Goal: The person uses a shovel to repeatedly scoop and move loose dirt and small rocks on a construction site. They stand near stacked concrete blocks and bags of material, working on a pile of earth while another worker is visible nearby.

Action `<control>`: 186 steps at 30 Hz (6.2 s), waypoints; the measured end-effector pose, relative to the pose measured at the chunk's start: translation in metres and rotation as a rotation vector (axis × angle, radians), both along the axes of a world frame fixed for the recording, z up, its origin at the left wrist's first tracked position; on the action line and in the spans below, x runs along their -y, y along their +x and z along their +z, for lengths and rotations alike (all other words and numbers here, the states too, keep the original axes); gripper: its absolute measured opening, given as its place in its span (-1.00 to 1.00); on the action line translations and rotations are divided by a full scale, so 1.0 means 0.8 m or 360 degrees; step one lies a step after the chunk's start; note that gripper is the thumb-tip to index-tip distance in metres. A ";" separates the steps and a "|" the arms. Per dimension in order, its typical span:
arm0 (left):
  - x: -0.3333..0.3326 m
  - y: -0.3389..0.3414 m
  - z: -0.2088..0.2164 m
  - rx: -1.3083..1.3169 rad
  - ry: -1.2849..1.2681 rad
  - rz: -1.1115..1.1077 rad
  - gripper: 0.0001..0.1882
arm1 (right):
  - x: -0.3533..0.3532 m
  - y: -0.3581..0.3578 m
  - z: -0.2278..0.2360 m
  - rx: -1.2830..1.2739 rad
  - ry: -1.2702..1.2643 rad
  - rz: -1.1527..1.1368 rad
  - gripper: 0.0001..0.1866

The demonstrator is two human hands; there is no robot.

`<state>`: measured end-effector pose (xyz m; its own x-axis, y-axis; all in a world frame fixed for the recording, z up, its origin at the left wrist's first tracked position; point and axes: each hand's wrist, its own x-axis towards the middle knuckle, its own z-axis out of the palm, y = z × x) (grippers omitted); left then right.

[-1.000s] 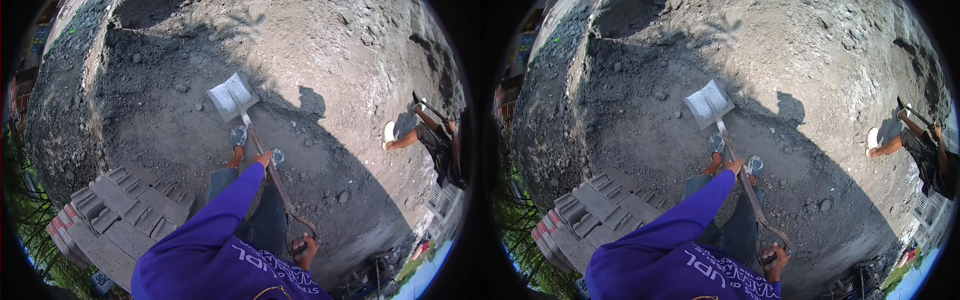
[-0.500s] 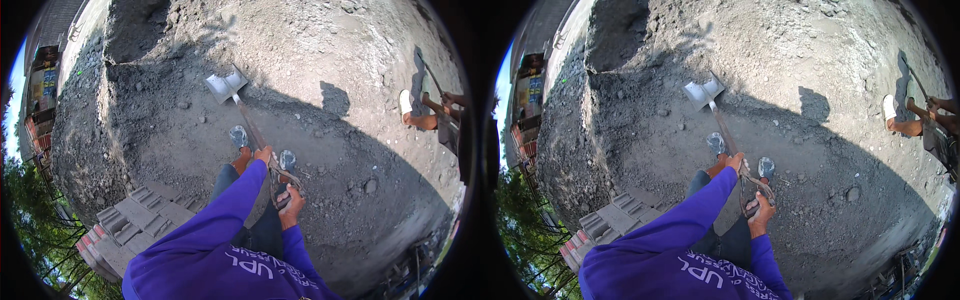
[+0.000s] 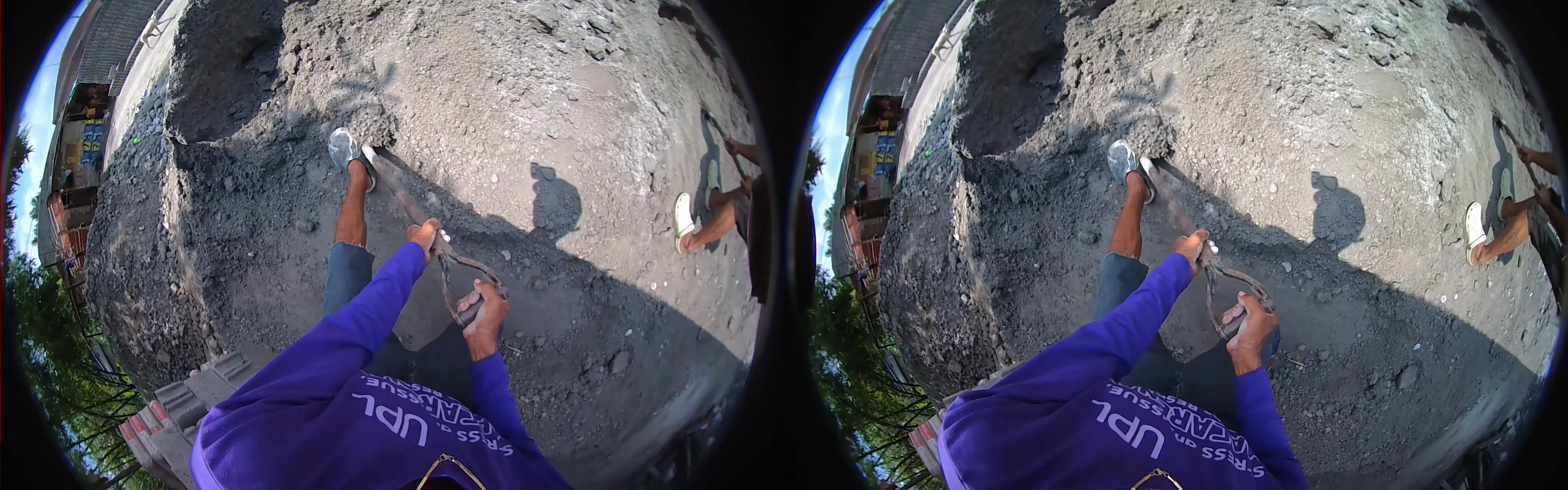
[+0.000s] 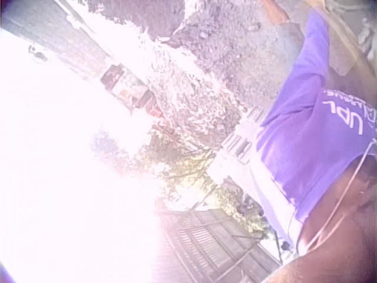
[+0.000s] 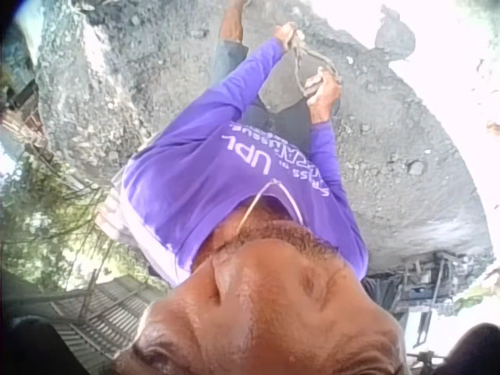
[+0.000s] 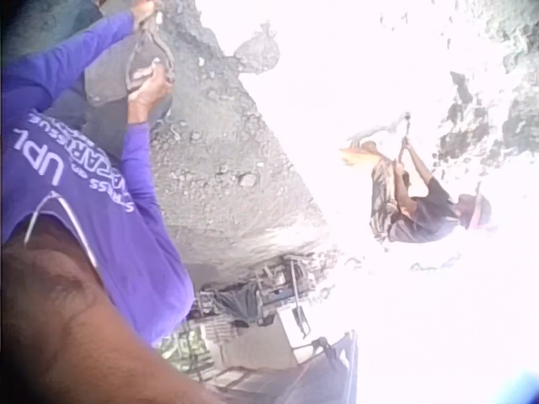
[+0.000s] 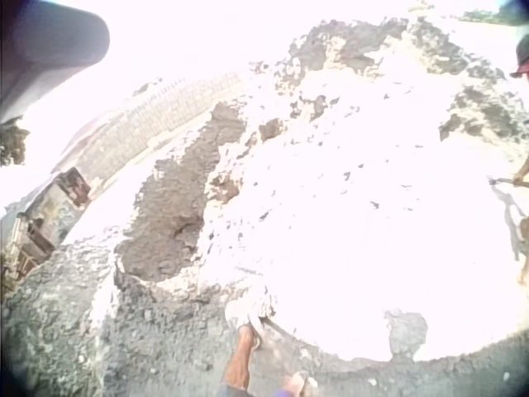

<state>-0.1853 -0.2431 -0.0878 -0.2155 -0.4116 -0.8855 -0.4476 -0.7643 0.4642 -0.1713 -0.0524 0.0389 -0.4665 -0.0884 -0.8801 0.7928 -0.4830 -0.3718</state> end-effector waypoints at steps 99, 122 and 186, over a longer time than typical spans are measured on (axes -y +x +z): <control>0.170 0.320 0.344 -0.0519 0.0511 0.0365 -0.70 | 0.255 0.300 0.544 -0.1913 0.0749 0.2762 -0.17; 0.221 0.461 0.346 -0.0741 0.0856 0.1244 -0.80 | 0.370 0.367 0.597 -0.2375 0.0441 0.3985 -0.03; 0.100 0.287 0.199 0.0216 -0.0287 0.0905 -0.59 | -0.144 0.065 0.240 -0.0046 0.0229 0.1101 -0.86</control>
